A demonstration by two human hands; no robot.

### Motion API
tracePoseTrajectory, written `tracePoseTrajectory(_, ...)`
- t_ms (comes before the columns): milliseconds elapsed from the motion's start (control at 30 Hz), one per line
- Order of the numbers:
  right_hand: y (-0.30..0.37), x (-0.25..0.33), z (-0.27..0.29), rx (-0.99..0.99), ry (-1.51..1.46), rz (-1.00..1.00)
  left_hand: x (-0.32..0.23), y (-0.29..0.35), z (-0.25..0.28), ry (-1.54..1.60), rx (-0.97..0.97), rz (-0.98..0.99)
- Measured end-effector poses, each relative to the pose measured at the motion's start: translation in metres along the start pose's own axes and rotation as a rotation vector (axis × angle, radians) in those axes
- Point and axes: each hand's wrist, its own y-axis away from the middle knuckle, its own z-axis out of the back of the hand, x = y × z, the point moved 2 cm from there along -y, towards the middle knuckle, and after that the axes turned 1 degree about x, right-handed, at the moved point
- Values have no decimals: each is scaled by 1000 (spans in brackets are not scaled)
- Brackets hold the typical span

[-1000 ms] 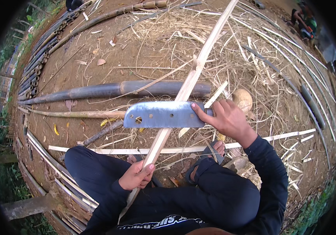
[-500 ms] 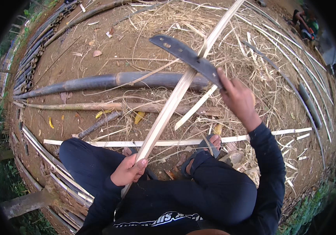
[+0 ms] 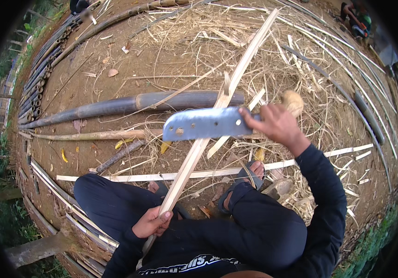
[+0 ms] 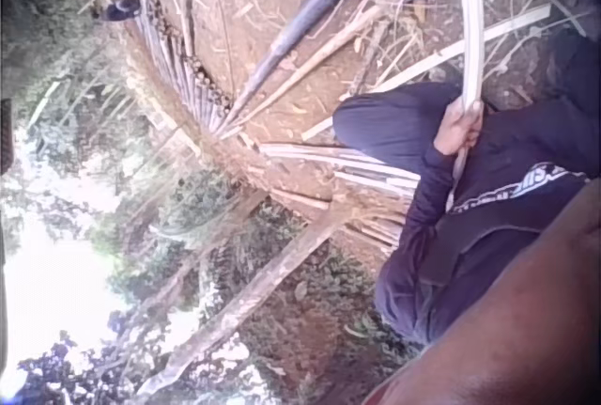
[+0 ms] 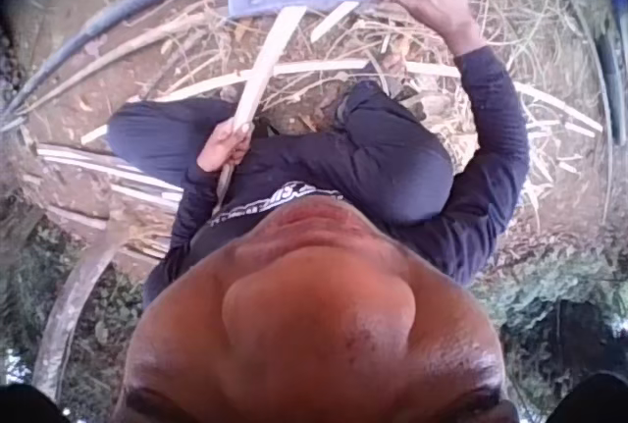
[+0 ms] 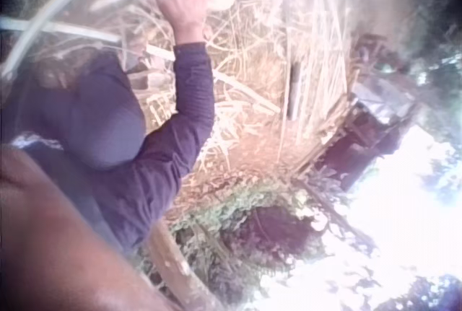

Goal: The person uses a cleaver-like tool to strip outer layers from long bamboo strips while sitting on the ground, then continues by smoothing the strips with the tool.

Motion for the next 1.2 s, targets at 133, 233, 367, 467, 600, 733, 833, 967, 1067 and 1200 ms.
tracePoseTrajectory(133,58,-133,-56,71,42,-624,36,22,16,51,9,86)
tracePoseTrajectory(233,16,-81,-39,99,-85,-678,37,29,36,20,9,50)
tracePoseTrajectory(367,13,-20,-28,74,-77,-268,45,38,24,22,-19,82)
tracePoseTrajectory(467,38,-95,-68,90,-58,-486,80,58,32,43,-39,127)
tracePoseTrajectory(600,44,-142,-71,108,-101,-852,75,90,33,-39,-154,35)
tracePoseTrajectory(733,21,-76,-59,88,-153,-578,76,122,43,-151,-234,107)
tracePoseTrajectory(833,13,-75,-70,9,-93,-288,131,132,77,-397,-332,28)
tracePoseTrajectory(967,69,-186,-101,57,-48,-850,149,142,82,-350,-342,77)
tracePoseTrajectory(1067,46,-171,-102,158,-122,-1005,159,142,82,-333,-398,71)
tracePoseTrajectory(1200,36,-121,-78,68,-133,-691,159,164,86,-401,-473,138)
